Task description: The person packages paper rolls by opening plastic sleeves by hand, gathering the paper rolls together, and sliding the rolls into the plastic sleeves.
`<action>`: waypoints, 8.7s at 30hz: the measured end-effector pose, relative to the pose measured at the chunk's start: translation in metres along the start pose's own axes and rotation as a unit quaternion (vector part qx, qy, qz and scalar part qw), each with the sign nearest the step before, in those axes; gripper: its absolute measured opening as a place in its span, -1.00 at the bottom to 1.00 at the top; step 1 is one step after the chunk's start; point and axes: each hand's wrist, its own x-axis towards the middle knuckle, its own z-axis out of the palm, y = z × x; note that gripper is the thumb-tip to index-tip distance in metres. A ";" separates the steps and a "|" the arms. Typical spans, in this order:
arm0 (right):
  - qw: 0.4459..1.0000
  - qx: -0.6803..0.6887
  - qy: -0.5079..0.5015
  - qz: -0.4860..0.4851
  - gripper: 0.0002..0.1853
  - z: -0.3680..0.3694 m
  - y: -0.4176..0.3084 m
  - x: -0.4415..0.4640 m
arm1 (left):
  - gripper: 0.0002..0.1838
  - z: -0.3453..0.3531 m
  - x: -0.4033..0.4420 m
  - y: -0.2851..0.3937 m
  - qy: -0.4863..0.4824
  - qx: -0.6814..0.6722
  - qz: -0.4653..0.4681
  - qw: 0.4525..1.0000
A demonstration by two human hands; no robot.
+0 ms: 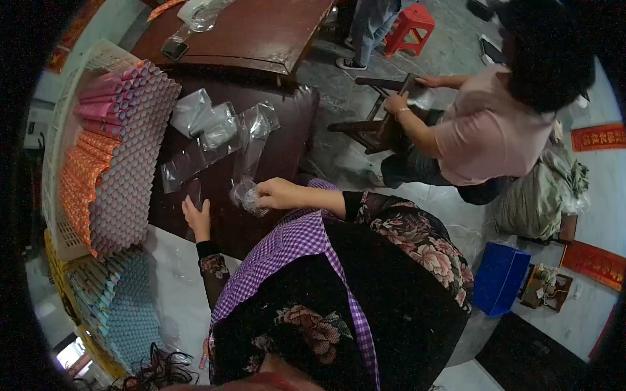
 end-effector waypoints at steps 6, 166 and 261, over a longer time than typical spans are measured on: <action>1.000 -0.004 -0.022 0.012 -0.76 -0.002 0.032 0.002 | -0.35 0.034 0.009 -0.041 -0.020 0.163 -0.137 0.977; 0.945 0.275 0.147 -0.095 -0.85 -0.127 -0.149 0.179 | -0.89 -0.273 -0.115 -0.017 0.155 0.109 -0.057 0.980; 0.912 -0.045 -0.262 -0.313 -0.78 0.077 -0.203 0.184 | -0.59 -0.248 -0.099 0.112 0.251 -0.288 0.021 0.924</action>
